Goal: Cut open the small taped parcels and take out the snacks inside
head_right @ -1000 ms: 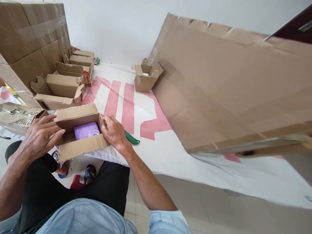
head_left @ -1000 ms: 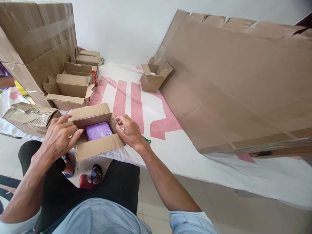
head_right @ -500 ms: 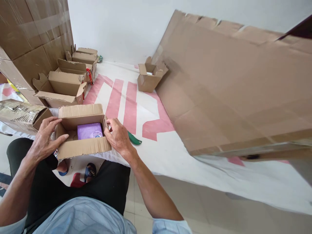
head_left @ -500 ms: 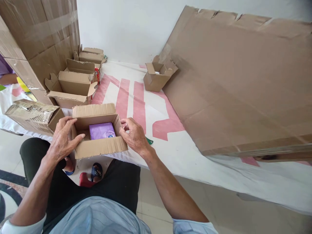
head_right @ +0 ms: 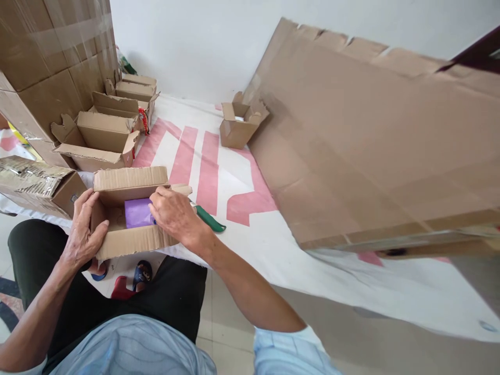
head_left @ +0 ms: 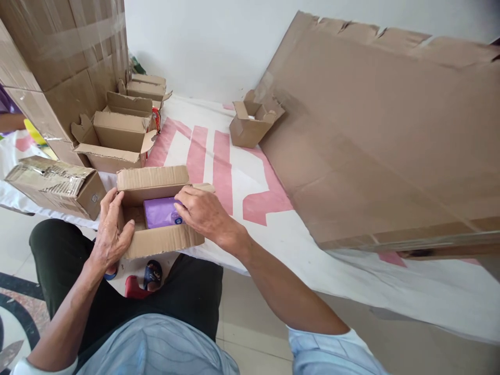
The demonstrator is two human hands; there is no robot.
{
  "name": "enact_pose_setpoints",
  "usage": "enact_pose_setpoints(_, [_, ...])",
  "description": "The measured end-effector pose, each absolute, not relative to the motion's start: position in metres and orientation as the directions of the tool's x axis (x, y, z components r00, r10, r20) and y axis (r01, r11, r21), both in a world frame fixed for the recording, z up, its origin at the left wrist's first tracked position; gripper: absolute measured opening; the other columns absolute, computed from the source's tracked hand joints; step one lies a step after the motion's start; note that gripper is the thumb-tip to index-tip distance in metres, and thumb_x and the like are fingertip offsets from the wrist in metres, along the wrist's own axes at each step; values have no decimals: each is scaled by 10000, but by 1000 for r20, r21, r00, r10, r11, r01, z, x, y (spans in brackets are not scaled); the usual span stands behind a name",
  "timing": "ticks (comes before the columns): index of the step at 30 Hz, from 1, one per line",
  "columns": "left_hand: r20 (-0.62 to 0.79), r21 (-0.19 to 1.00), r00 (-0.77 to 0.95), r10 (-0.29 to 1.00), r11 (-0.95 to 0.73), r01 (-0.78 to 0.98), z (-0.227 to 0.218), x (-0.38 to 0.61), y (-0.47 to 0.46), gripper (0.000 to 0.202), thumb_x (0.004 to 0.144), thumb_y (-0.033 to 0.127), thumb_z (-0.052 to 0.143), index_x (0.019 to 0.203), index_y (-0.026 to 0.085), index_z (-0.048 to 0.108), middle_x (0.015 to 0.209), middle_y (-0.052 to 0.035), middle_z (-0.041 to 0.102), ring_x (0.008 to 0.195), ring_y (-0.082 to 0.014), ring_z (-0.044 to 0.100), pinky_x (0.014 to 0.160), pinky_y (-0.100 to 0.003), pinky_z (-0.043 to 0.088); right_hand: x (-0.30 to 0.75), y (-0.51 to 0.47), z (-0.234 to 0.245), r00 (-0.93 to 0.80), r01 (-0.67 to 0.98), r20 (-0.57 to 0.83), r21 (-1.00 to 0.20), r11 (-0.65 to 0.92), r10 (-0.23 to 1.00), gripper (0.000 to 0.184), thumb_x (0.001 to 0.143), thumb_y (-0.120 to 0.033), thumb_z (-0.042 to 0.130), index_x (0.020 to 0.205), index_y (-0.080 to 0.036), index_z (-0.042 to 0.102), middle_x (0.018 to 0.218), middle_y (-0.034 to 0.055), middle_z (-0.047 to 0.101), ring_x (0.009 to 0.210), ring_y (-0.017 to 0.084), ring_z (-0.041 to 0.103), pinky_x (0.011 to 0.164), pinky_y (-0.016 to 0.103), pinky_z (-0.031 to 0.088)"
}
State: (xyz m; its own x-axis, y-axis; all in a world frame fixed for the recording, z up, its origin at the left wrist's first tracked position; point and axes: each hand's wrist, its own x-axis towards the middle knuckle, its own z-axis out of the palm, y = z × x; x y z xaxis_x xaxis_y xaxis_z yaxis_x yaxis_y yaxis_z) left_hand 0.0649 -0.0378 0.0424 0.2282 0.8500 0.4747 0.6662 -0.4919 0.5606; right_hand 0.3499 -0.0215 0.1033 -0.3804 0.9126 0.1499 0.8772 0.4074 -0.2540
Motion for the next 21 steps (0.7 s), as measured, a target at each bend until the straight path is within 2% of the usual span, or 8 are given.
enact_pose_setpoints(5, [494, 552, 243, 834, -518, 654, 38, 69, -44, 752, 1012, 225, 603, 1737, 269, 407, 1813, -204, 392, 1729, -421, 382, 1399, -750, 337, 338, -8, 98, -334, 923, -50, -220, 316, 941, 68, 1080, -226, 690, 1032, -203, 732, 1060, 197, 831, 1009, 376, 815, 875, 456, 596])
enact_pose_setpoints(9, [507, 554, 258, 823, -540, 634, 34, 71, -42, 746, 1015, 195, 590, 1737, 262, 413, 1817, -213, 386, 1716, -415, 413, 1390, -736, 369, 327, 2, 98, -306, 944, -160, -180, 277, 938, 118, 1063, -293, 765, 1106, -190, 725, 1074, 230, 850, 1065, 411, 837, 895, 466, 602])
enact_pose_setpoints(12, [499, 569, 240, 832, -524, 634, 31, 73, -40, 738, 1016, 200, 589, 1733, 248, 420, 1809, -227, 392, 1708, -423, 423, 1380, -748, 377, 321, 3, 99, -307, 943, -165, -183, 277, 937, 130, 1083, -296, 743, 1154, -195, 700, 1134, 214, 855, 1102, 378, 837, 926, 442, 599])
enact_pose_setpoints(16, [470, 588, 224, 854, -492, 641, 30, 74, -40, 746, 1010, 215, 596, 1733, 240, 413, 1823, -233, 367, 1714, -429, 410, 1384, -754, 365, 322, -4, 98, -365, 900, -85, -288, 328, 927, 98, 1122, -306, 664, 1176, -223, 670, 1234, 160, 849, 1149, 318, 815, 961, 404, 583])
enact_pose_setpoints(18, [466, 589, 223, 856, -489, 644, 31, 74, -40, 741, 1012, 220, 595, 1730, 234, 411, 1824, -231, 365, 1715, -422, 410, 1390, -744, 363, 326, -6, 97, -360, 906, -62, -259, 333, 931, 130, 1133, -331, 646, 1186, -216, 672, 1242, 172, 843, 1144, 319, 810, 949, 400, 581])
enact_pose_setpoints(21, [468, 585, 225, 855, -491, 646, 31, 74, -40, 740, 1008, 228, 603, 1725, 230, 418, 1824, -231, 366, 1713, -425, 412, 1390, -738, 366, 333, -3, 94, -330, 935, -106, -175, 309, 938, 153, 1116, -368, 684, 1126, -216, 701, 1116, 188, 852, 1071, 346, 817, 890, 413, 590])
